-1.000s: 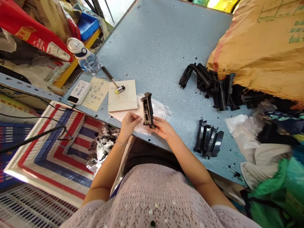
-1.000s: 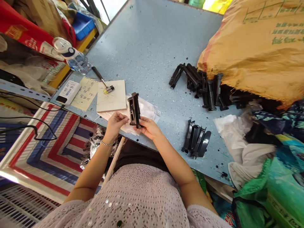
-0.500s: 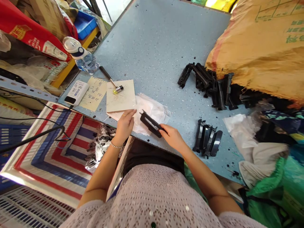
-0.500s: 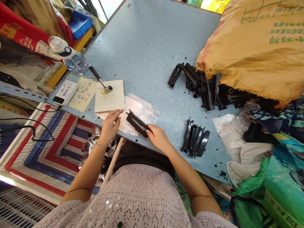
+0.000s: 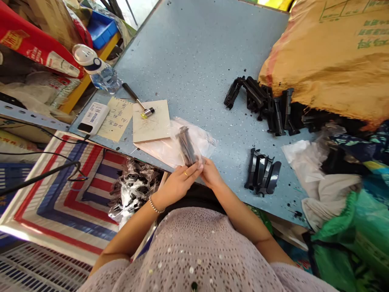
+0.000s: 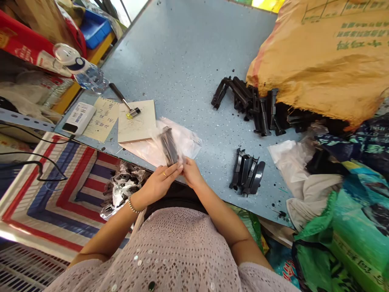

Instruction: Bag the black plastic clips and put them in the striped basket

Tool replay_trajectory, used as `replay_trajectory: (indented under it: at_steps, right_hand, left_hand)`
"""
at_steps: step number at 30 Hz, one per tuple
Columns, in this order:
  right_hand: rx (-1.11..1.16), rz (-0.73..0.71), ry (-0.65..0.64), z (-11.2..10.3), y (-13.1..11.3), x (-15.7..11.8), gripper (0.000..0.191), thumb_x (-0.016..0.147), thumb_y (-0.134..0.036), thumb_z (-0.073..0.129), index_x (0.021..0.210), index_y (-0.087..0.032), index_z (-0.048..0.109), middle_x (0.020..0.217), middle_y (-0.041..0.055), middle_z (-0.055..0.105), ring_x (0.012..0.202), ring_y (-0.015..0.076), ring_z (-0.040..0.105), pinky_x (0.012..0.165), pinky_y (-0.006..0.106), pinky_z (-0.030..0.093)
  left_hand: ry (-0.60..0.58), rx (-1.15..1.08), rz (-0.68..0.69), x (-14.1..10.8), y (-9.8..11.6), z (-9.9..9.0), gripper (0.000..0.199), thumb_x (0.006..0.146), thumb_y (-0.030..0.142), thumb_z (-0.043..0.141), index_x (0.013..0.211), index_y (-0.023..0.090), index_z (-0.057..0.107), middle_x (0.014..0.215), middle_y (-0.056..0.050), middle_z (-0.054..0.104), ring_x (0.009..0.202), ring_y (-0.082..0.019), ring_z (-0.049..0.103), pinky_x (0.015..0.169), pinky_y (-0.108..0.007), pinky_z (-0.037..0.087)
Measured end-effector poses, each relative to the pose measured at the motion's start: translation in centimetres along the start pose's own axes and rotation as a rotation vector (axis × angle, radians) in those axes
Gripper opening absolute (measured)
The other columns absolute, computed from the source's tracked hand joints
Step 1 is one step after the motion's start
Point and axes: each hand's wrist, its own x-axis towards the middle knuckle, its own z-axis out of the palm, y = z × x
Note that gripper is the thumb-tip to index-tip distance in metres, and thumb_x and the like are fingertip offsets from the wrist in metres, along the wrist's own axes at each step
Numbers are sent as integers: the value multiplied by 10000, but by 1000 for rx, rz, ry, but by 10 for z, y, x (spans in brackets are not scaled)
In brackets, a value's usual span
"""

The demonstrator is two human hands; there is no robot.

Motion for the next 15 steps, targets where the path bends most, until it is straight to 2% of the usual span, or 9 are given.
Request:
replay_trajectory:
  at_steps: [2,4,7,8,9,10,12,14,15]
  right_hand:
    - [-129,-104,1,3,-4,-8,209,803,-406,754,868,-211,715,802,1,705,794,180,655,732,308,585]
    - [-228,-158,-132,4,-14,-22,228,863,-405,711,1016,-239,736,946,19,737,954,206,672,897,360,575]
    - [-312,-126,-465,-6,-39,-48,370,912,-411,670,1255,-274,694,1141,35,743,1129,228,667,1063,434,508]
    - [-378,-124,-509,-15,-49,-56,401,935,-410,642,1313,-280,668,1201,43,734,1156,235,664,1080,453,496]
    - [-482,-146,-479,-26,-59,-62,404,962,-406,606,1342,-279,654,1249,53,723,1170,242,663,1088,464,489]
    - [-630,-190,-372,-41,-70,-68,392,989,-393,564,1353,-275,650,1288,66,709,1183,251,657,1094,470,480]
    - [-1019,-288,-1,-75,-90,-75,382,1025,-321,478,1363,-251,642,1350,104,674,1222,277,633,1107,481,454]
    - [-1438,-219,360,-110,-105,-78,427,1019,-203,397,1389,-209,610,1354,170,654,1223,319,632,1069,512,457]
    - [-1601,-103,472,-125,-109,-79,429,1007,-176,387,1374,-174,611,1290,209,676,1172,342,658,1018,523,479]
  left_hand:
    - [-60,-31,18,3,8,-6,659,966,98,431,1594,275,339,1522,-145,536,1142,-271,666,952,-450,574]
    - [-10,-39,-2,0,16,-21,645,961,132,498,1575,296,382,1461,-129,595,1114,-269,690,959,-454,588]
    - [110,-51,-60,-21,27,-63,659,943,165,583,1539,405,432,1288,-57,706,1047,-247,725,954,-433,620]
    - [119,-63,-95,-33,27,-79,661,937,178,597,1525,437,444,1249,-36,721,1043,-243,729,950,-426,631]
    - [100,-75,-136,-46,25,-93,642,934,196,598,1502,466,466,1232,-13,729,1039,-239,732,938,-422,642]
    - [66,-95,-184,-60,18,-104,597,935,213,585,1461,486,512,1217,8,736,1022,-233,737,911,-412,651]
    - [-85,-159,-276,-84,-6,-107,463,910,264,589,1310,491,648,1139,31,765,954,-229,750,795,-378,662]
    - [-156,-235,-380,-100,-39,-85,249,822,313,643,991,438,777,901,18,792,738,-233,739,615,-352,619]
    - [-92,-271,-471,-105,-55,-67,106,750,324,685,762,381,773,707,0,751,584,-226,683,515,-336,559]
